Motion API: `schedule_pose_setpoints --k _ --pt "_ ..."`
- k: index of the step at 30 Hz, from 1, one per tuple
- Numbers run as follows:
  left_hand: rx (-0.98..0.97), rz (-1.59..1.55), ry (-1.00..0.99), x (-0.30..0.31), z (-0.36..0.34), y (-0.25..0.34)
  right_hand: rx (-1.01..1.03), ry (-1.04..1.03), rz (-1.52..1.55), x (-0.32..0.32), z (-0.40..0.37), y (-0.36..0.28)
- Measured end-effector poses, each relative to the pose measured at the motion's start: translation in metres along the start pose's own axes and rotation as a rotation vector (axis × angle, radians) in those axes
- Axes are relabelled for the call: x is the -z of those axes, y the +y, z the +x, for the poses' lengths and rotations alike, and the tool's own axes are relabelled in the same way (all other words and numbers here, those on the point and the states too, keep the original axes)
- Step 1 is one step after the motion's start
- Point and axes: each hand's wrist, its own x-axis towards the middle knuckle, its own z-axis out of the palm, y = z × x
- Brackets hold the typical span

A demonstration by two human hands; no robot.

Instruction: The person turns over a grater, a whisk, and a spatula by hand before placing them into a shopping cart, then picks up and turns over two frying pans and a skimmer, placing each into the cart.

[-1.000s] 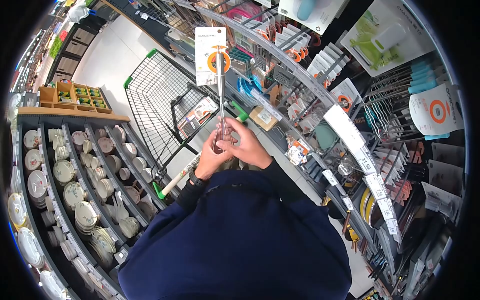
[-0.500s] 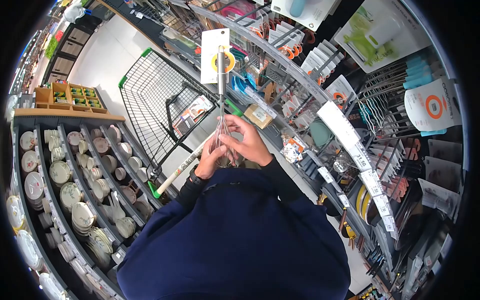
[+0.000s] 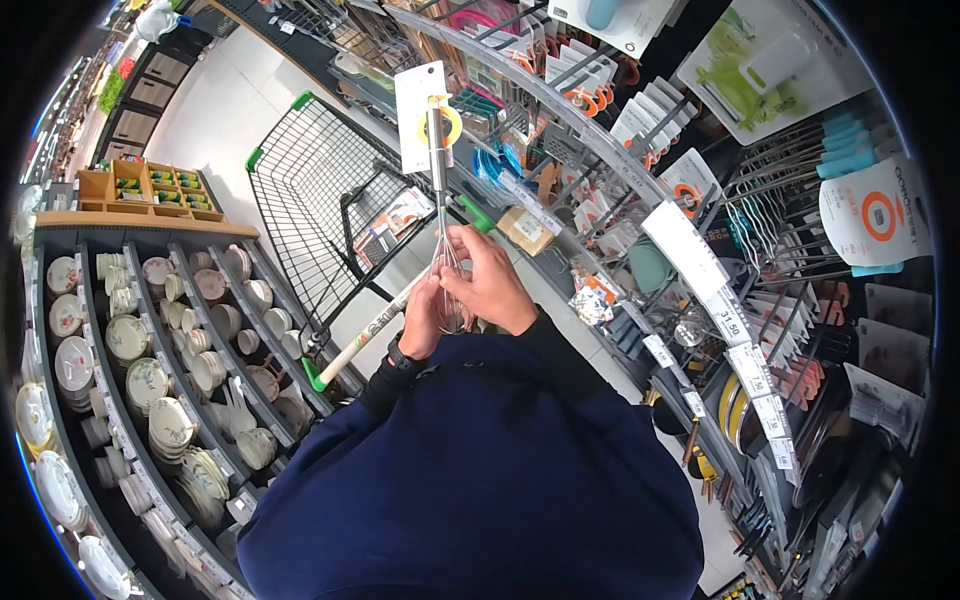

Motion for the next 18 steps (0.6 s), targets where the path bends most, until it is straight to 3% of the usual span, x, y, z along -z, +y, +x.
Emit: schedule_pose_setpoints --k 5,8,13,18 --pt "-0.045 0.082 0.068 -0.008 0.001 0.005 -0.067 -0.012 0.092 0.003 -0.002 -0.018" --pt "-0.012 0.012 -0.017 -0.005 0.000 0.013 -0.012 -0.053 0.141 0.010 -0.002 -0.016" --pt "0.009 -0.155 -0.318 0.002 -0.002 0.021 0.084 -0.109 0.247 0.016 -0.005 -0.018" --pt "0.019 -0.144 -0.267 -0.010 -0.005 0.026 -0.045 -0.067 0.320 0.015 -0.011 -0.029"
